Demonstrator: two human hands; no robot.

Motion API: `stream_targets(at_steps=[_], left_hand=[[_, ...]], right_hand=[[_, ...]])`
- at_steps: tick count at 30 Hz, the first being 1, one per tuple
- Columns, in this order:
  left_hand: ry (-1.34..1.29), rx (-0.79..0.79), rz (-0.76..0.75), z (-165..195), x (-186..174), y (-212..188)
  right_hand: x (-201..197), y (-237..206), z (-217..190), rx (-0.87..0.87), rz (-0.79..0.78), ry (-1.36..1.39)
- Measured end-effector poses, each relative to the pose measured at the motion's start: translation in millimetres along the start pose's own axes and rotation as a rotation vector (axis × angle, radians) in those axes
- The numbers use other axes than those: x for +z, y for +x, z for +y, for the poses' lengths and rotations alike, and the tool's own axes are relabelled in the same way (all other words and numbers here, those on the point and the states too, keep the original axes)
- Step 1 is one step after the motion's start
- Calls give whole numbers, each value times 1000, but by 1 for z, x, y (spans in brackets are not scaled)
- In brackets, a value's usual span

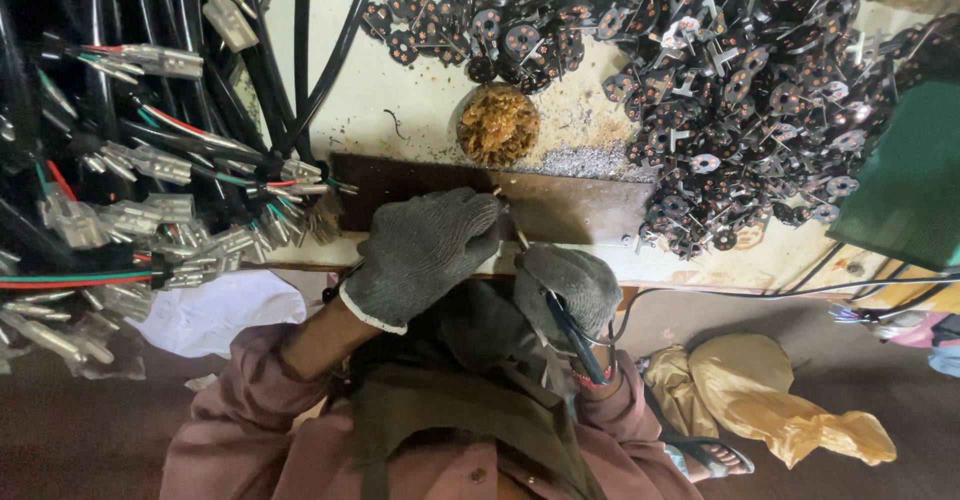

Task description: The person solders wires onto small black electrical components at a workbench, holding a component in one hand and a soldering iron in the other, then sets the finished assembly aside and picks up the next part, repeating the process.

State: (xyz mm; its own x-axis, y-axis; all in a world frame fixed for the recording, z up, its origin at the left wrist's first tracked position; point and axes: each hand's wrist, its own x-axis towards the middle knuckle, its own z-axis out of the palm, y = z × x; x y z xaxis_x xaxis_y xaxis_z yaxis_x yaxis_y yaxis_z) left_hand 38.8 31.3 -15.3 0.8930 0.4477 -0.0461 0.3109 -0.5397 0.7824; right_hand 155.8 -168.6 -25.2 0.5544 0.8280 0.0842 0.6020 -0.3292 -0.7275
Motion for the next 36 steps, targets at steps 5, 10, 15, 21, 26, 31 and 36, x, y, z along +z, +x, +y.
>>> stream_targets(at_steps=[5, 10, 15, 21, 26, 31, 36], left_hand=[[11, -13, -25, 0, -1, 1], [-25, -17, -72, 0, -4, 2], [45, -24, -82, -1, -3, 1], [33, 15, -21, -1, -3, 1], [7, -7, -47, -1, -3, 1], [27, -33, -106, -2, 0, 1], [25, -28, -94, -2, -2, 1]], right_hand=[[-5, 8, -3, -75, -51, 69], [0, 25, -11, -110, -21, 331], [6, 30, -18, -220, 35, 118], [0, 28, -16, -197, -32, 161], [-5, 21, -10, -194, -89, 147], [-3, 15, -4, -130, -68, 27], [0, 8, 5, -181, -105, 88]])
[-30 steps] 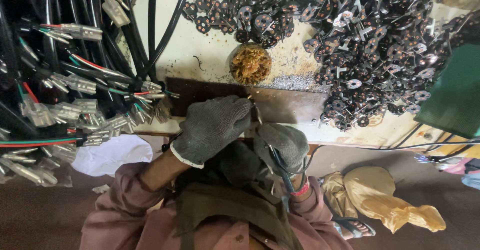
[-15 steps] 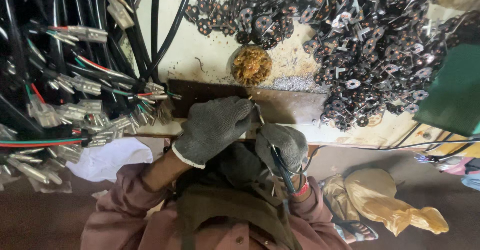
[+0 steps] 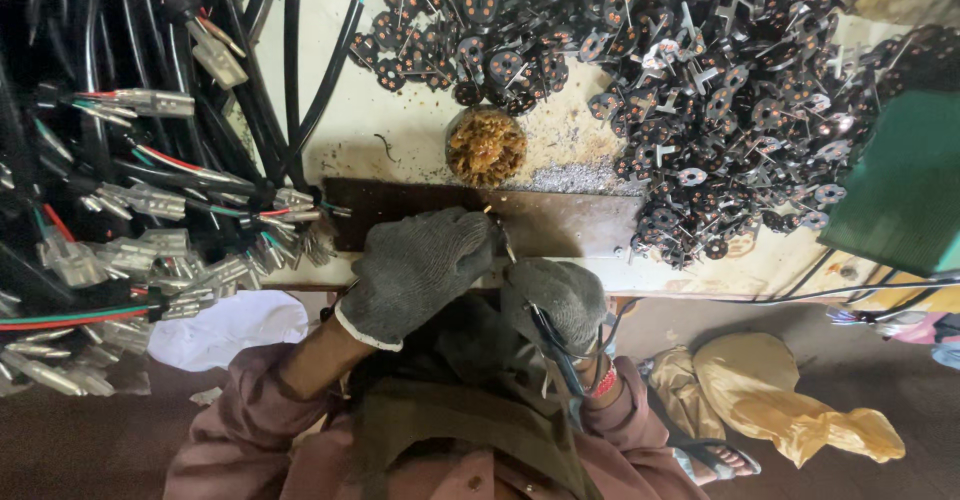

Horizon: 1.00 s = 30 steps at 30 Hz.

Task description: The person solders wires onto small black electrical components at a workbench, holding a component in one hand and a soldering iron in the other, then sets the finished assembly aside and picks up the next part, repeating the process.

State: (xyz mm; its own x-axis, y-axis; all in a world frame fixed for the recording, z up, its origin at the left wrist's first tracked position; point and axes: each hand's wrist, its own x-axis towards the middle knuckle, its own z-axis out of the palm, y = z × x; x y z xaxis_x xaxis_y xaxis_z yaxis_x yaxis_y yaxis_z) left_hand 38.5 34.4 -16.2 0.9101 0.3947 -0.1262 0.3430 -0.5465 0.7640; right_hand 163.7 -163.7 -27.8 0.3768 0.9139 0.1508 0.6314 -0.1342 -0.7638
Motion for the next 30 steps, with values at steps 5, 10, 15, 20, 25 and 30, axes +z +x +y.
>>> stream_targets(at_steps=[5, 10, 15, 20, 25, 30], left_hand=[[29, -31, 1, 3, -2, 2], [112, -89, 16, 8, 1, 4], [150, -153, -23, 8, 4, -1], [428, -28, -120, -4, 11, -3], [238, -104, 4, -5, 11, -5], [151, -117, 8, 3, -1, -10]], right_hand=[[0, -6, -2, 718, 13, 825], [-6, 15, -8, 79, -87, 75], [-10, 24, -14, 17, 52, 155], [-17, 11, -10, 3, 38, 138], [-3, 9, -18, 138, 298, 459], [-11, 5, -22, -6, 342, 460]])
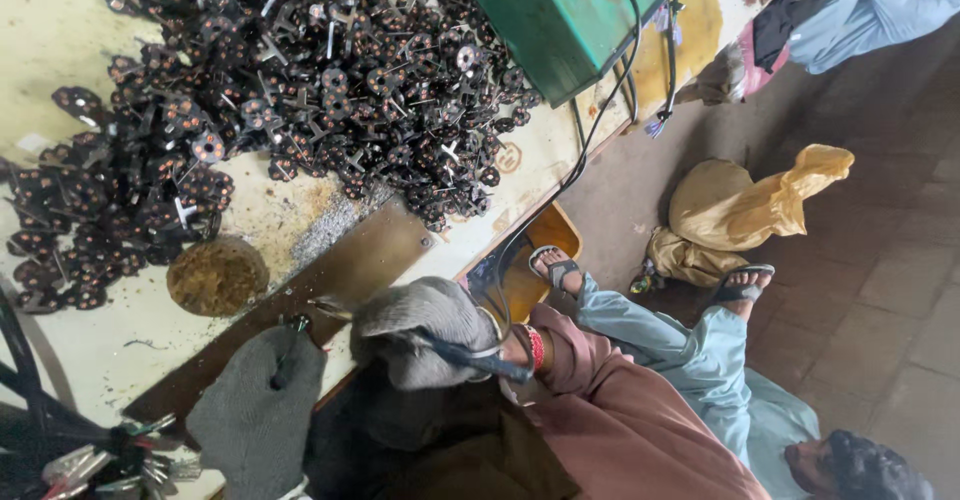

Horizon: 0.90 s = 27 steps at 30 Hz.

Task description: The person solders wires onto small black electrical components at a workbench, holding a component in one hand and a soldering iron in the other, then sets the finished assembly aside and picks up the next part, repeating the process.

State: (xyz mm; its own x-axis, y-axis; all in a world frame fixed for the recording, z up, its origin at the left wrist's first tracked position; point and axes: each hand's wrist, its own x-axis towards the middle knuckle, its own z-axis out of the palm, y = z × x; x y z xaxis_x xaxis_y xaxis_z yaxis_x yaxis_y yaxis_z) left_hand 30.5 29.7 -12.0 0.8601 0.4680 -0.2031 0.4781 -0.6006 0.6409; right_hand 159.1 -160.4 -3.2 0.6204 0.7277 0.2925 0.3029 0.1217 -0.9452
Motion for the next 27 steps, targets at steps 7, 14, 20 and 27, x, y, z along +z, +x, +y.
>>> stream_targets(at_steps=[7, 14, 20, 27], left_hand=[[-28, -30, -2, 4, -7, -7], [-108, 55, 16, 14, -7, 10], [-119, 92, 30, 15, 0, 15], [-177, 31, -124, 13, -1, 21]], right_hand=[[2, -1, 2, 318, -174, 111], [-6, -39, 16, 751, 67, 568], [-22, -40, 17, 600, 185, 280], [12, -6, 35, 281, -56, -574]])
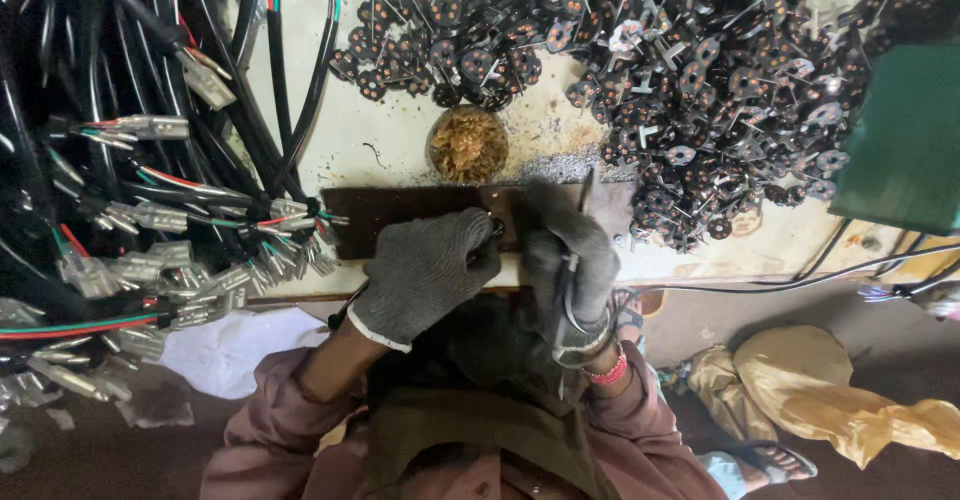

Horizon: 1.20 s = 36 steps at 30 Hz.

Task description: The person solders wires onto small black electrical components at a workbench, holding a component in one hand and a soldering iron in the other, then sets the finished assembly aside and picks up the next part, repeating the process.

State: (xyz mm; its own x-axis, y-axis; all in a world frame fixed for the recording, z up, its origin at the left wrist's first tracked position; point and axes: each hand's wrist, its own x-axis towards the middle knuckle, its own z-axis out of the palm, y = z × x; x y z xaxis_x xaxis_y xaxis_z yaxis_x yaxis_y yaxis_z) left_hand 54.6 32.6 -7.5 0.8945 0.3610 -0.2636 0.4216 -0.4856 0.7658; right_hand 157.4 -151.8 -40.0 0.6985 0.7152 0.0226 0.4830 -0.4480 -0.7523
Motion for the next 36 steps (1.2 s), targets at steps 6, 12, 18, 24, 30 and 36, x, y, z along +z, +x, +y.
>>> stream_targets(at_steps=[6, 12, 18, 24, 30, 36], left_hand=[[23, -92, 2, 4, 5, 2], [-145, -141, 182, 6, 12, 1], [-129, -64, 284, 11, 15, -7], [-320, -93, 287, 9, 7, -29], [-555, 11, 127, -10, -3, -41], [-661, -154, 16, -13, 4, -33]], right_hand=[[-1, 22, -36, -81, 36, 86], [7, -9, -47, -101, 34, 44], [9, -18, -41, -75, 88, 233], [-10, 6, -46, -52, -28, -38], [-8, -6, -37, 251, -172, 106], [8, -27, -15, 630, 145, 767]])
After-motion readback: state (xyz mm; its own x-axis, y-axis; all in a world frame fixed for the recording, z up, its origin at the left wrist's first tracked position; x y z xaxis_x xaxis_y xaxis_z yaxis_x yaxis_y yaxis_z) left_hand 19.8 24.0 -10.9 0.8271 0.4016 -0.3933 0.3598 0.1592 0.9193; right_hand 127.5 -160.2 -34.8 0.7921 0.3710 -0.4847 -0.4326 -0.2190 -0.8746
